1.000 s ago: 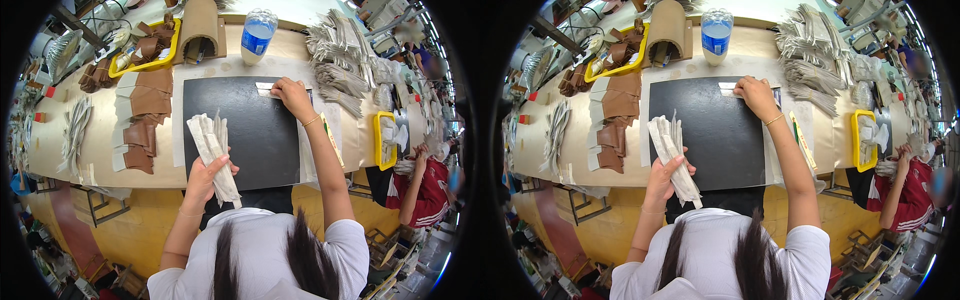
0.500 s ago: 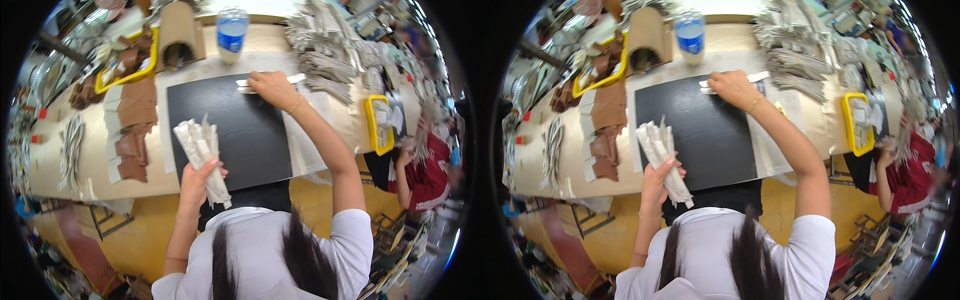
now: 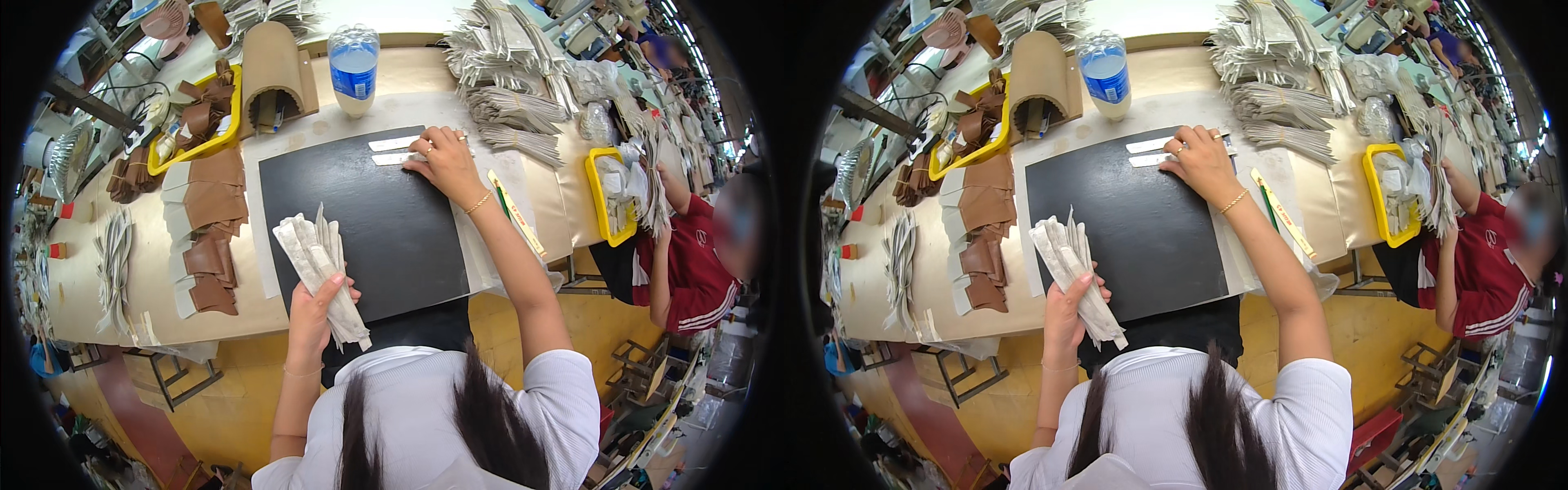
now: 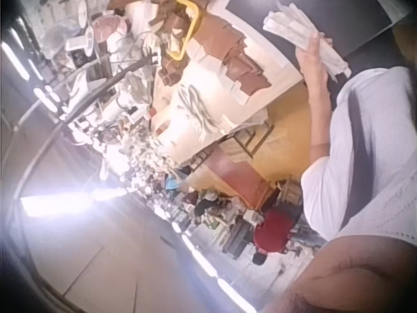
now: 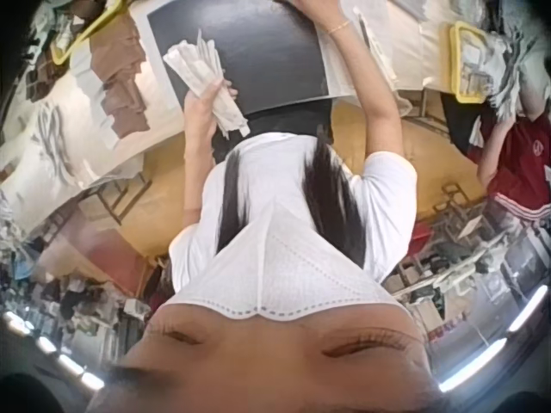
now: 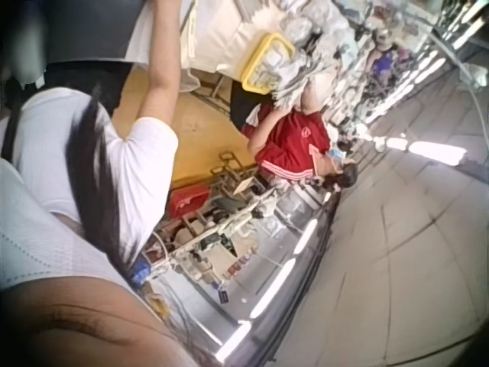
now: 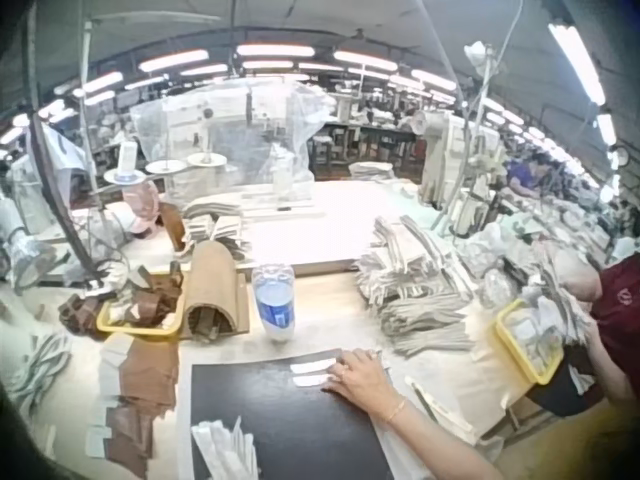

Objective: The person gathers white fabric strips, aligns them on a black cutting mat, and uses a ruler and pencil to mark measurements on the strips. The marked strips are then gathered and placed into a yellow bin.

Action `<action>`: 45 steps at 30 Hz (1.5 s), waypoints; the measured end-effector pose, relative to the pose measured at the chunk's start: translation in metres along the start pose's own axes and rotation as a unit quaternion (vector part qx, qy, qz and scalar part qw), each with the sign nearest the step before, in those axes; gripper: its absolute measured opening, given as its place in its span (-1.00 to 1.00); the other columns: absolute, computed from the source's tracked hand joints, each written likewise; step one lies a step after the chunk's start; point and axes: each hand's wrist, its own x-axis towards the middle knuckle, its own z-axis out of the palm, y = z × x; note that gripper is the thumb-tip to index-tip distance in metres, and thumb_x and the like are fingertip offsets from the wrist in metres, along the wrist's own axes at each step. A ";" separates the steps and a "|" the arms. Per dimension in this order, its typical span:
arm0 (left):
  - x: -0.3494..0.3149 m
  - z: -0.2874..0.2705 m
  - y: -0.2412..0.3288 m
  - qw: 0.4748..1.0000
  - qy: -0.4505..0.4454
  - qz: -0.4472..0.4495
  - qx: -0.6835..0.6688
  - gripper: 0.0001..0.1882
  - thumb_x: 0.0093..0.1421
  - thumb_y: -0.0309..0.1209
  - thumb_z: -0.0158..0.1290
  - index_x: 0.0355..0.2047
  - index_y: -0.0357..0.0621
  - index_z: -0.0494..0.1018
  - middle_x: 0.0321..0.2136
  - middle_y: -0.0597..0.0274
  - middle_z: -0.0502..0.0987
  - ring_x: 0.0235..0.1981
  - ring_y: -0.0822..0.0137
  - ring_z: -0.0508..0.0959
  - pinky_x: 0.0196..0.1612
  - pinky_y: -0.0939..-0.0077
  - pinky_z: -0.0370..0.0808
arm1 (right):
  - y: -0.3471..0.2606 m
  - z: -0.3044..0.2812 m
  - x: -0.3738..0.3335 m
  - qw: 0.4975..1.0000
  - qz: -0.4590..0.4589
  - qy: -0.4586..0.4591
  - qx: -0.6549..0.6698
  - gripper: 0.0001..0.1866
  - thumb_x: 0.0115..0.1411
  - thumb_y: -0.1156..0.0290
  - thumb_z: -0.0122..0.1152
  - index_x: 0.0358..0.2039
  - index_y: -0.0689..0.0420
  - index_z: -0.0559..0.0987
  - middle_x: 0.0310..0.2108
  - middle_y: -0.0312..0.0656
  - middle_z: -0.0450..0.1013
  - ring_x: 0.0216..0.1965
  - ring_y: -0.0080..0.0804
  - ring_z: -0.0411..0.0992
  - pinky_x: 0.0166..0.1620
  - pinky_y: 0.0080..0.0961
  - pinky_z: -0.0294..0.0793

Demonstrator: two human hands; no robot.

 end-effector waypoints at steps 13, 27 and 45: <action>-0.002 0.004 -0.003 1.000 -0.003 -0.016 0.018 -0.58 0.28 -0.34 0.14 0.03 -0.39 0.39 -0.34 0.10 0.54 -0.39 0.30 0.62 -0.26 0.41 0.61 | 0.022 -0.011 -0.003 1.000 -0.015 -0.019 -0.004 -0.77 -0.01 0.24 0.42 -0.39 -0.03 0.54 -0.37 -0.36 0.41 -0.26 -0.36 0.38 -0.11 -0.38 0.26; 0.000 0.009 -0.001 0.999 -0.040 -0.012 0.028 -0.58 0.28 -0.34 0.14 0.02 -0.38 0.38 -0.34 0.11 0.54 -0.38 0.30 0.63 -0.28 0.40 0.63 | 0.033 -0.018 -0.026 0.993 0.020 -0.104 -0.059 -0.92 0.10 0.35 0.33 -0.43 0.01 0.58 -0.44 -0.34 0.45 -0.36 -0.40 0.47 -0.19 -0.37 0.30; 0.000 0.010 -0.006 0.998 -0.040 -0.008 0.040 -0.65 0.25 -0.36 0.18 -0.05 -0.33 0.44 -0.32 0.08 0.58 -0.40 0.28 0.65 -0.29 0.42 0.63 | -0.126 -0.057 -0.010 0.782 0.216 -0.210 0.546 -0.67 0.13 0.38 0.42 -0.16 0.28 0.55 -0.43 -0.21 0.56 -0.45 -0.58 0.50 -0.32 -0.60 0.50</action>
